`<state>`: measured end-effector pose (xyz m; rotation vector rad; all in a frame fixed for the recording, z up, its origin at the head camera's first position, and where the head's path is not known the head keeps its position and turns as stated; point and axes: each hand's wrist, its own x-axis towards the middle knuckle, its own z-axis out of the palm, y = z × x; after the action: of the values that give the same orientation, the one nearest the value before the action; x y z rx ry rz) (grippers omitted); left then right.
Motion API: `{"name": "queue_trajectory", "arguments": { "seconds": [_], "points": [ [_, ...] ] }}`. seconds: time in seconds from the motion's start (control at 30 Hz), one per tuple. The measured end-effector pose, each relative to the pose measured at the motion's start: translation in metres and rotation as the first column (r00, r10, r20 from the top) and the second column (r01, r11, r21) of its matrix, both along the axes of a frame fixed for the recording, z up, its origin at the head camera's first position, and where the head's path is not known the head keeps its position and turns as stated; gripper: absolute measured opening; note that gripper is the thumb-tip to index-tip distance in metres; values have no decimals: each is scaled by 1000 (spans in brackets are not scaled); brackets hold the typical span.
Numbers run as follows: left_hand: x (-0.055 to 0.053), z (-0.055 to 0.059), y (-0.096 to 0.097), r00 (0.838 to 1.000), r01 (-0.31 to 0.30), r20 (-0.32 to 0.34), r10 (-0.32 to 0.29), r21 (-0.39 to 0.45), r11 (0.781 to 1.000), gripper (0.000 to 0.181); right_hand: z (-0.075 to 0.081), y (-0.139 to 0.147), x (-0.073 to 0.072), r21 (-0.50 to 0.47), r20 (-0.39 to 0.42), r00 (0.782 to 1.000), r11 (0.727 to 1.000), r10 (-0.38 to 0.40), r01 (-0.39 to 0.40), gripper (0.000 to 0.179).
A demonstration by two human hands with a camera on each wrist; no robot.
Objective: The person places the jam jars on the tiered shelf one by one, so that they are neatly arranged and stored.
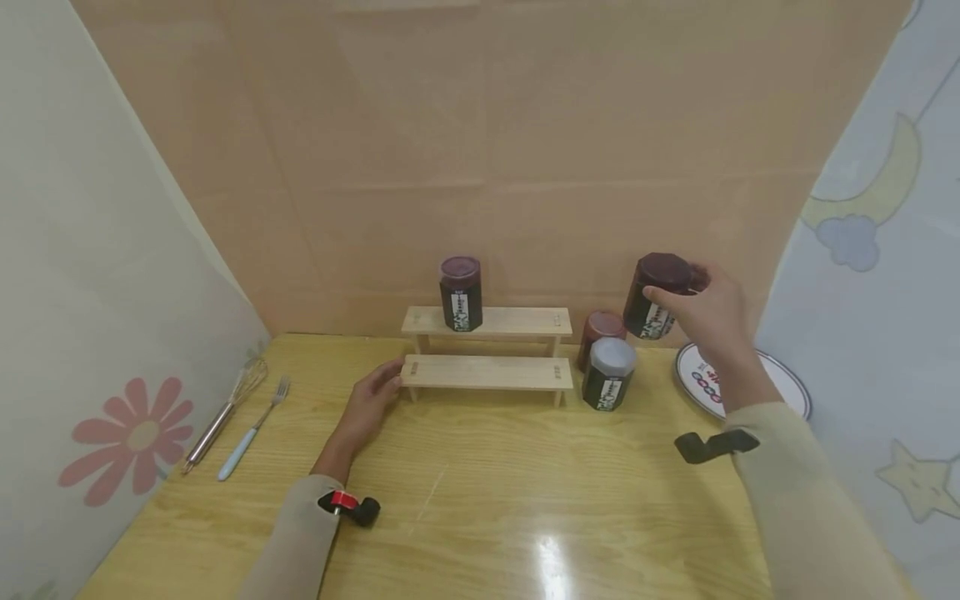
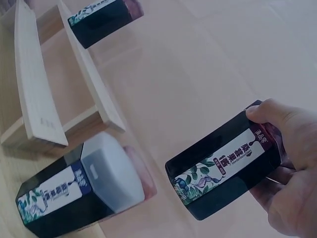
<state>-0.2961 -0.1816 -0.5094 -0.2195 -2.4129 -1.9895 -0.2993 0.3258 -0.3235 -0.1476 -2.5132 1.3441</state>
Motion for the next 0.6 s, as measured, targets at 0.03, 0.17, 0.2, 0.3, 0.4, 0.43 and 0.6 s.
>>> {"name": "queue_trajectory", "arguments": {
  "seconds": [0.03,0.17,0.2,0.3,0.4,0.43,0.6],
  "points": [
    [1,2,1,1000,0,5,0,0,1000,45,2,-3,-1,4,-6,1000,1000,2,-2,86],
    [6,9,2,1000,4,4,-4,-7,1000,44,10,-16,-4,5,-22,1000,1000,18,-18,87],
    [6,9,2,1000,5,-5,-5,-10,1000,44,12,-19,-5,-2,-24,999,1000,26,-26,87],
    [8,11,3,1000,6,-17,-6,-9,1000,44,14,-29,-9,-25,-19,999,999,48,-48,87],
    [7,8,3,1000,-1,-8,1,-3,1000,44,15,-41,-14,-56,-20,997,995,78,-79,85],
    [7,8,3,1000,-5,1,5,1,1000,44,15,-45,-16,-66,-23,996,994,88,-89,85],
    [5,-2,0,1000,-12,-8,12,4,1000,44,13,-66,-23,-95,-31,992,987,126,-129,82]
  ]
}}
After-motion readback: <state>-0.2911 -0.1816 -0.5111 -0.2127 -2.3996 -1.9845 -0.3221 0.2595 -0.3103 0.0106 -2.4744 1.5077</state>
